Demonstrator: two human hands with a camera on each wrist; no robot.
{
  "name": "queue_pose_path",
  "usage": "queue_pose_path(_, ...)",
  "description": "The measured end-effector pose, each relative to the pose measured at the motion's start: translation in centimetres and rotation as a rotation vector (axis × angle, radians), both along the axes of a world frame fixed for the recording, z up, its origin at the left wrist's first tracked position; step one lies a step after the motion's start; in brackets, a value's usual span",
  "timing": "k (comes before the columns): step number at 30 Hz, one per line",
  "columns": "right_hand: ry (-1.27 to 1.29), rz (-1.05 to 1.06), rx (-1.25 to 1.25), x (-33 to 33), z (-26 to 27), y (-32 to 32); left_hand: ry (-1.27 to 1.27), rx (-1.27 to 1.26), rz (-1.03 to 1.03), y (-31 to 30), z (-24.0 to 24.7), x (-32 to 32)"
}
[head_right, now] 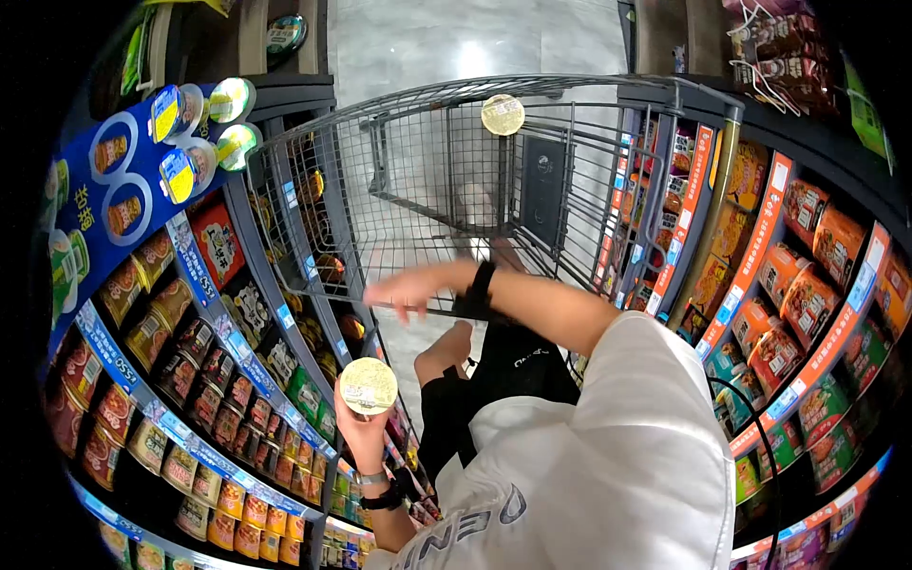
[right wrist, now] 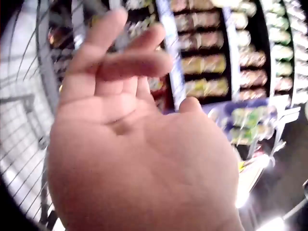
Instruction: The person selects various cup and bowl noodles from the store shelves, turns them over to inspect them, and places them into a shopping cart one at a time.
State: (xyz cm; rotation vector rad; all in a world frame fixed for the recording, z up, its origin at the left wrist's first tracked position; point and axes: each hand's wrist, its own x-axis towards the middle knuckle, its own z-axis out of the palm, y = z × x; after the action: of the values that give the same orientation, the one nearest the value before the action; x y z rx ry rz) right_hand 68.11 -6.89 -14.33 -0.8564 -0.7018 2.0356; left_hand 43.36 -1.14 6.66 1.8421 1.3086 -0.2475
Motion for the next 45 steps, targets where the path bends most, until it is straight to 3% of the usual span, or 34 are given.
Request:
queue_pose_path(1, 0.125, 0.29, 0.034, 0.5, 3.6, 0.2, -0.004, 0.031, -0.064, 0.3, -0.2, 0.8)
queue_pose_path(2, 0.312, 0.39, 0.099, -2.1, 3.8, 0.2, -0.007, 0.063, -0.126, 0.5, -0.4, 1.4)
queue_pose_path(3, 0.314, 0.357, 0.029, -1.8, 7.2, -0.1, -0.008, 0.064, -0.132, 0.6, -0.5, 1.8)
queue_pose_path(4, 0.313, 0.351, 0.029, -2.6, 6.8, -0.2, -0.036, 0.041, -0.063, 0.7, -0.5, 2.2)
queue_pose_path(6, 0.476, -0.019, 0.121, -5.1, 4.6, -0.7, -0.064, 0.034, 0.009, 0.6, -0.3, 3.1)
queue_pose_path(10, 0.309, -0.051, 0.141, -4.7, 3.4, -0.6, -0.014, 0.112, -0.187, 1.0, -1.2, 2.1)
queue_pose_path(12, 0.332, -0.167, 0.09, -4.7, 1.5, -1.1, 0.006, 0.218, -0.287, 0.8, -0.2, 3.3)
queue_pose_path(15, 0.182, -0.517, -0.032, 0.6, 0.1, -1.6, 0.005, 0.146, -0.187, 0.6, 0.5, 3.2)
queue_pose_path(16, 0.14, -0.591, -0.157, 1.5, -3.1, -1.9, -0.009, 0.144, -0.173, 0.5, 0.7, 2.9)
queue_pose_path(17, 0.169, -0.799, -0.246, 2.3, -6.6, -1.9, -0.01, 0.141, -0.175, 0.5, 1.2, 2.2)
queue_pose_path(20, -0.061, -1.193, -0.484, 7.8, -10.1, -3.5, 0.001, 0.079, -0.173, 0.2, 2.3, 0.5)
queue_pose_path(22, -0.017, -1.388, -0.599, 9.5, -13.0, -4.0, -0.026, -0.032, -0.077, 0.3, 1.9, -2.0)
queue_pose_path(25, -0.072, -1.505, -0.701, 10.3, -16.6, -3.4, -0.081, -0.236, 0.134, 0.5, 1.6, -3.8)
queue_pose_path(26, -0.071, -1.498, -0.698, 11.1, -16.9, -3.5, -0.115, -0.291, 0.216, 0.4, 1.9, -3.8)
queue_pose_path(28, -0.261, -1.583, -0.777, 11.9, -17.8, -2.8, -0.091, -0.301, 0.161, 0.4, 2.4, -3.3)
queue_pose_path(30, -0.251, -1.522, -0.726, 12.7, -20.1, -2.5, -0.069, -0.283, 0.161, -0.1, 2.7, -2.6)
queue_pose_path(32, 0.013, -1.546, -0.699, 13.3, -20.5, -2.0, -0.067, -0.25, 0.108, -0.5, 2.5, -2.6)
queue_pose_path(36, -0.036, -1.516, -0.695, 13.6, -18.5, -1.3, -0.058, -0.308, 0.131, -1.7, 2.1, -3.5)
queue_pose_path(42, -0.358, -1.543, -0.75, 13.2, -18.7, -0.7, 0.027, -0.308, 0.062, -2.2, 1.5, -4.8)
queue_pose_path(45, -0.44, -1.545, -0.776, 12.7, -22.4, -0.9, 0.018, -0.297, 0.086, -2.6, 1.4, -4.7)
